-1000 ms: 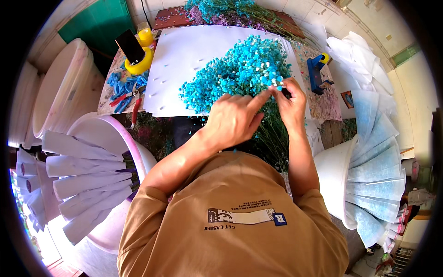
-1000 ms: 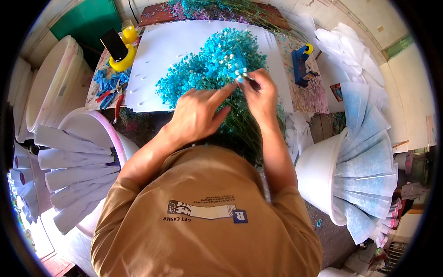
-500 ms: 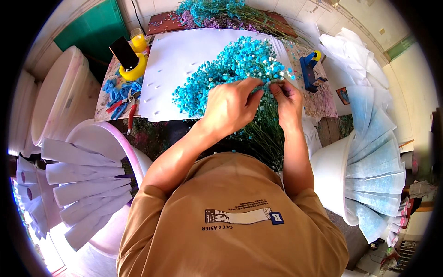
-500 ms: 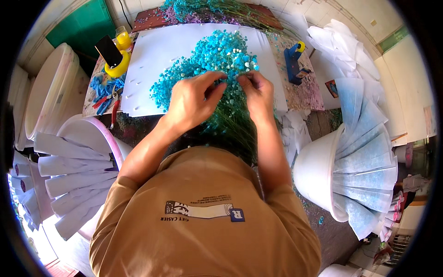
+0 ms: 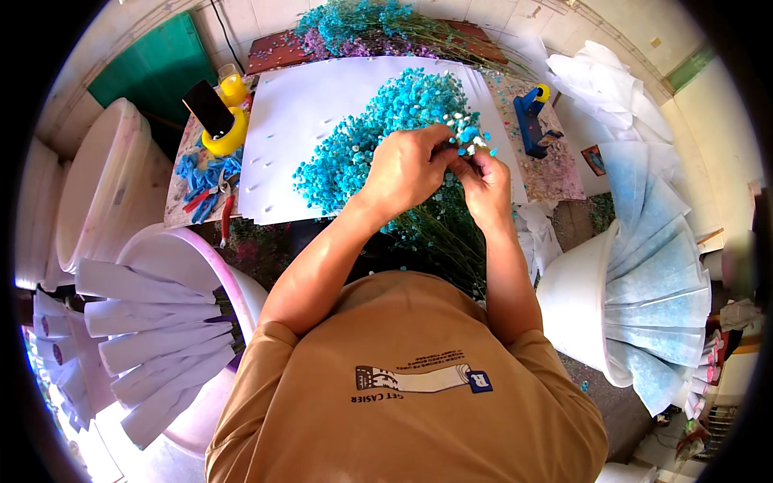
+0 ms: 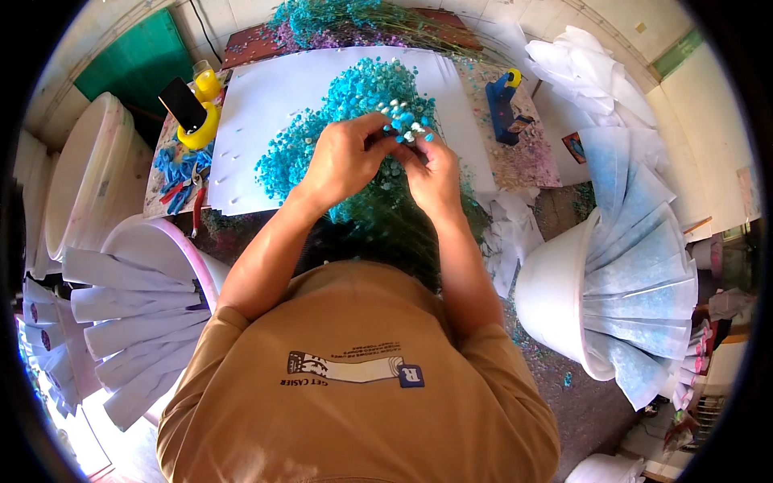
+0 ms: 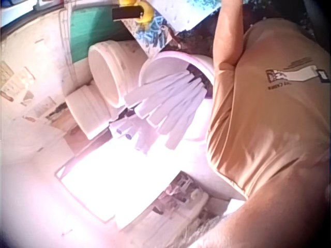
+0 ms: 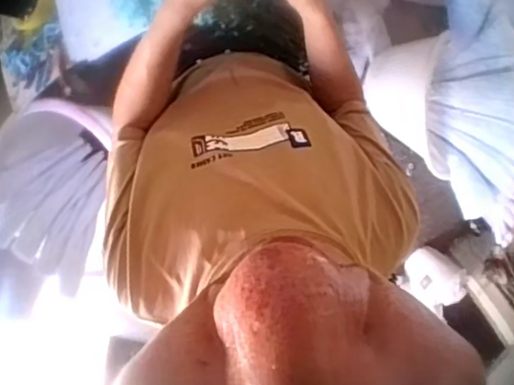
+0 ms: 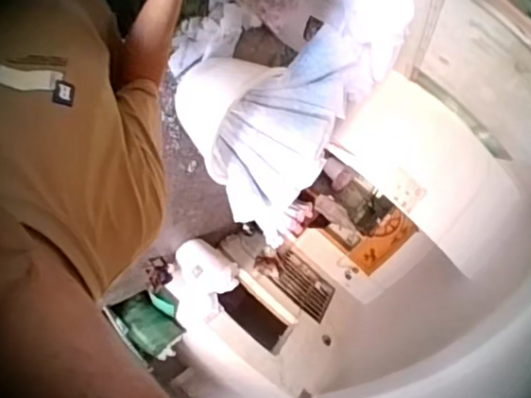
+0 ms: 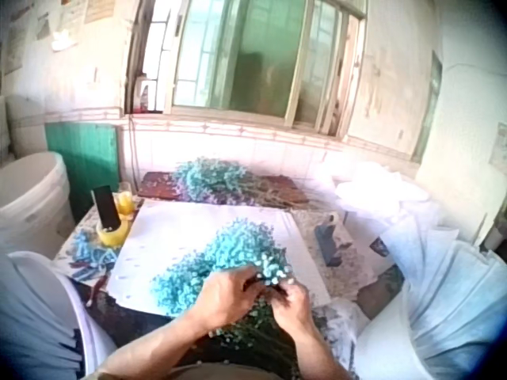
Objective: The person rolls white paper on a table, sorts through blue dried flowers, and attaches small white decorative pearls or beads to the flower stems by hand.
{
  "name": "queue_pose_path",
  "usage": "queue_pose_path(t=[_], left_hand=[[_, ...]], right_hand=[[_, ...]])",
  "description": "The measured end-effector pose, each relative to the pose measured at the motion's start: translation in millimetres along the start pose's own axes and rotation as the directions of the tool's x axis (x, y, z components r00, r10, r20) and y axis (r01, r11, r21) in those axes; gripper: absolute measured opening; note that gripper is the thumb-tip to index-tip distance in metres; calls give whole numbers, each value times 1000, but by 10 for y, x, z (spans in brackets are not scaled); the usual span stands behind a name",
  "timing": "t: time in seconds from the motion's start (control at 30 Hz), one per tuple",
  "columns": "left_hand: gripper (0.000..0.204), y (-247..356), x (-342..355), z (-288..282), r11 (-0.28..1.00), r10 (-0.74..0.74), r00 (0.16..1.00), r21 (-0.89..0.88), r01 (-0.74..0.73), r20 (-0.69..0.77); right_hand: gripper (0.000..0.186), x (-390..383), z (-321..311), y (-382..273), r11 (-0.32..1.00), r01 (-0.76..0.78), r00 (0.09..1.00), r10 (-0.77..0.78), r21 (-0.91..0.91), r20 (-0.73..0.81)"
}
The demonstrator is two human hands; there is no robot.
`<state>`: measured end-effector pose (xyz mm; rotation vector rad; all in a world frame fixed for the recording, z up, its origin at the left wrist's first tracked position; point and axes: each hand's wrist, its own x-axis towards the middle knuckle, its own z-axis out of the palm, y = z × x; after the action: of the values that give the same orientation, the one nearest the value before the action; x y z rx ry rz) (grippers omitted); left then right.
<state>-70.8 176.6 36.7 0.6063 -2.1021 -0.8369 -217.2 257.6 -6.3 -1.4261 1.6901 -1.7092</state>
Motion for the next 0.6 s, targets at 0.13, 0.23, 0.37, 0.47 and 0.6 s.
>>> queue_pose_path(t=[0.13, 0.23, 0.37, 0.47, 0.6], left_hand=[[6, -26, -67, 80, 980, 116, 987, 177, -95, -112], [3, -86, -81, 163, 972, 171, 948, 203, -118, -270], [8, -204, -19, -34, 998, -42, 890, -63, 15, -455], [4, -114, 56, -525, 755, -368, 895, -643, 129, -252], [13, -144, -139, -791, 509, -269, 956, -860, 41, -114]], right_hand=[[6, -12, 45, -72, 978, 113, 993, -117, -173, -9], [6, -25, 134, -161, 928, 225, 967, -250, -298, -49], [5, -46, 146, -121, 875, 319, 935, -353, -365, -30], [5, -56, 147, -64, 870, 351, 928, -373, -346, 3], [6, -37, 181, -11, 936, 259, 960, -278, -239, -46]])
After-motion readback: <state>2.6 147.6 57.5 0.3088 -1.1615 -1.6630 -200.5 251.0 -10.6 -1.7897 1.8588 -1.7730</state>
